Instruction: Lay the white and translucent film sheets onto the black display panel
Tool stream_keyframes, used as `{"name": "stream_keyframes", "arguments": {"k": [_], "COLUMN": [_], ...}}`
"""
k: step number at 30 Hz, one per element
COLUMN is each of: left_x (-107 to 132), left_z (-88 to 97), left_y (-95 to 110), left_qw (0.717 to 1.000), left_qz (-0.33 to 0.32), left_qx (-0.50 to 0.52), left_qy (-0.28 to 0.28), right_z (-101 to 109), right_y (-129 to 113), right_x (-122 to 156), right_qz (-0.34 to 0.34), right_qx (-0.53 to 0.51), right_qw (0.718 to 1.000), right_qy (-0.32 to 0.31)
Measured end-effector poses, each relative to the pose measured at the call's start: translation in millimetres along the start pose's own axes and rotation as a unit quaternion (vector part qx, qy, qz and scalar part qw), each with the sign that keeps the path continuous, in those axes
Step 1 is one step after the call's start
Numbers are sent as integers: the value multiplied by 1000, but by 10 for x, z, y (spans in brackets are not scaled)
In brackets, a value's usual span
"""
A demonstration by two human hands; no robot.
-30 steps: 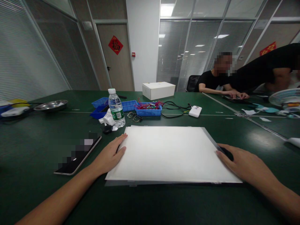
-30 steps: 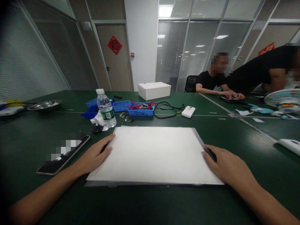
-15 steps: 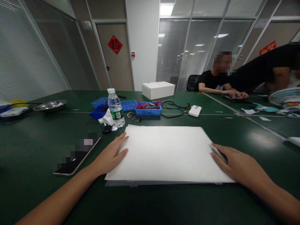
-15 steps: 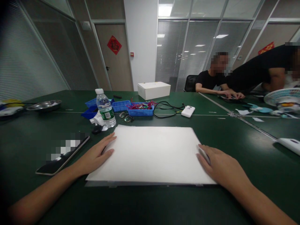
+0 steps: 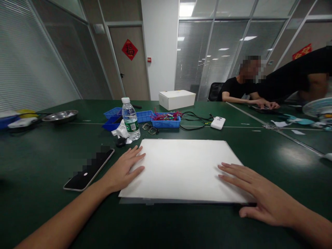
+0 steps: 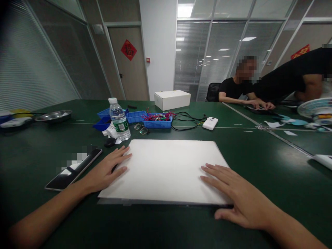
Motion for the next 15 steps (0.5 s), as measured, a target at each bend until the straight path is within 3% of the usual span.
{"name": "stream_keyframes", "arguments": {"k": [2, 4, 10, 15], "left_x": [103, 198, 312, 276], "left_z": [45, 87, 96, 74], "left_y": [169, 312, 643, 551], "left_qw": [994, 985, 976, 980], "left_qz": [-91, -135, -143, -122], "left_qx": [-16, -26, -36, -50], "left_qy": [-56, -102, -162, -151], "right_z": [-35, -65, -80, -87], "right_y": [-31, -39, -40, -26], "right_x": [-32, -46, -44, -41], "right_qz": [7, 8, 16, 15], "right_qx": [12, 23, 35, 23], "right_qw": [1000, 1000, 999, 999], "right_qy": [-9, -13, -18, -22]}}
Point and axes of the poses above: each hand's wrist, its own x-axis away from the middle knuckle, its own z-axis out of the back of the hand, y = z × x, the point moved 7 cm from there along -x, towards the middle knuckle, and after that the axes turned 14 degrees about z, right-handed, at the moved point
